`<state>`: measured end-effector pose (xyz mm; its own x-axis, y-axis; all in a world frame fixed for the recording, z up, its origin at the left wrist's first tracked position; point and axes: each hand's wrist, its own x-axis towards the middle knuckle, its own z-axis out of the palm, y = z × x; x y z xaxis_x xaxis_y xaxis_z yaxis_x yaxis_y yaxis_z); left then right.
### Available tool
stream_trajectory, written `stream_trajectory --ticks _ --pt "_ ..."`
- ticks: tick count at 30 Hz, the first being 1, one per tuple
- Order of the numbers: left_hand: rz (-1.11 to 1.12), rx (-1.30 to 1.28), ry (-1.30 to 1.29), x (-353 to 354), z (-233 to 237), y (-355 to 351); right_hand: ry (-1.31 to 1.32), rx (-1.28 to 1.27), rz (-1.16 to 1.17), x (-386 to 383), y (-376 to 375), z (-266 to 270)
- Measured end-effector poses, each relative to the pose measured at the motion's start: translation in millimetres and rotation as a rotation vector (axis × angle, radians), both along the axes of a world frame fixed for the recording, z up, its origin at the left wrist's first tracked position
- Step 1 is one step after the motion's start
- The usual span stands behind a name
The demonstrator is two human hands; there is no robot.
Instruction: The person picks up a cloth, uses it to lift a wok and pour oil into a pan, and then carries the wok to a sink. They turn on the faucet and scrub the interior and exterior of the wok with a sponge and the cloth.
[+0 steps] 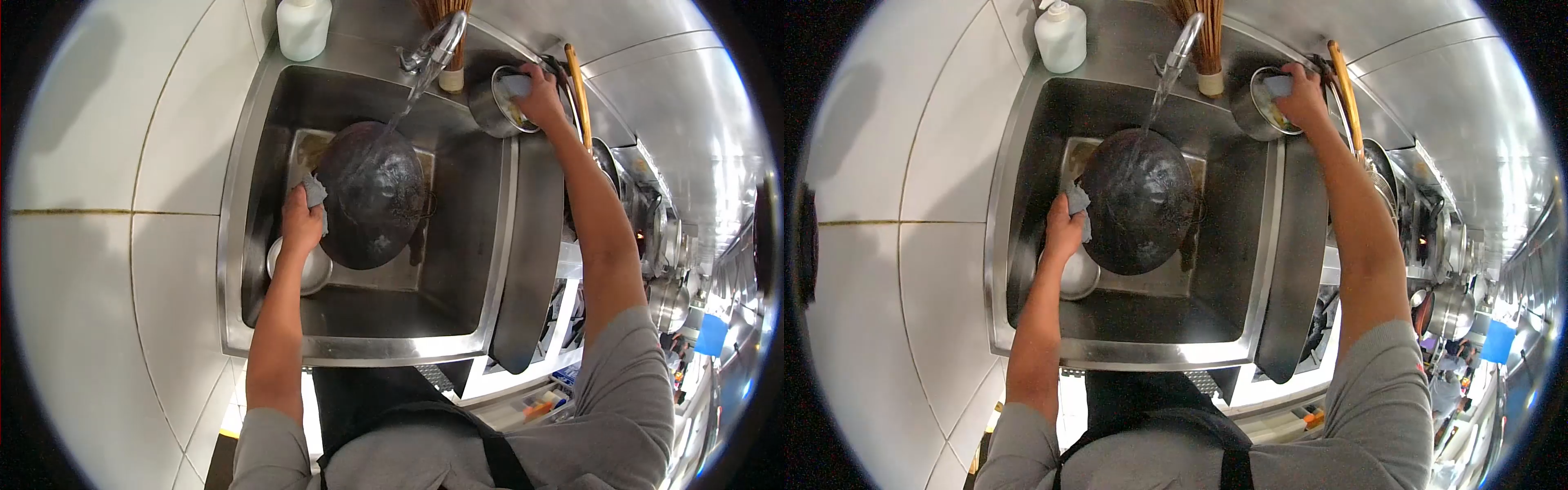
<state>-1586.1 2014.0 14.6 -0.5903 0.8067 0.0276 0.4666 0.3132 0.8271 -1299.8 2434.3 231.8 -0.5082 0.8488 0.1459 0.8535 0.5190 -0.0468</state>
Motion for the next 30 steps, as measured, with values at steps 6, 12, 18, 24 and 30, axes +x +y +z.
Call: stream_trajectory --ticks 6,12,18,24,30 --pt "-0.031 -0.063 -0.029 -4.8 -3.4 1.7 0.012 0.254 0.103 -5.2 -32.3 29.3" --pt "-0.072 -0.174 -0.033 -12.0 4.1 2.8 -0.186 0.439 0.335 -11.2 -42.0 44.4" --pt "-0.093 -0.166 -0.081 -14.8 4.5 2.1 -0.06 0.595 0.334 -24.2 -40.8 74.0" --pt "-0.126 -0.248 -0.091 -22.0 15.1 0.1 0.057 0.435 0.254 -14.9 -49.5 66.1" --pt "-0.115 -0.219 -0.134 -27.0 -16.6 -6.3 0.085 0.66 0.29 -14.0 -53.0 78.0"
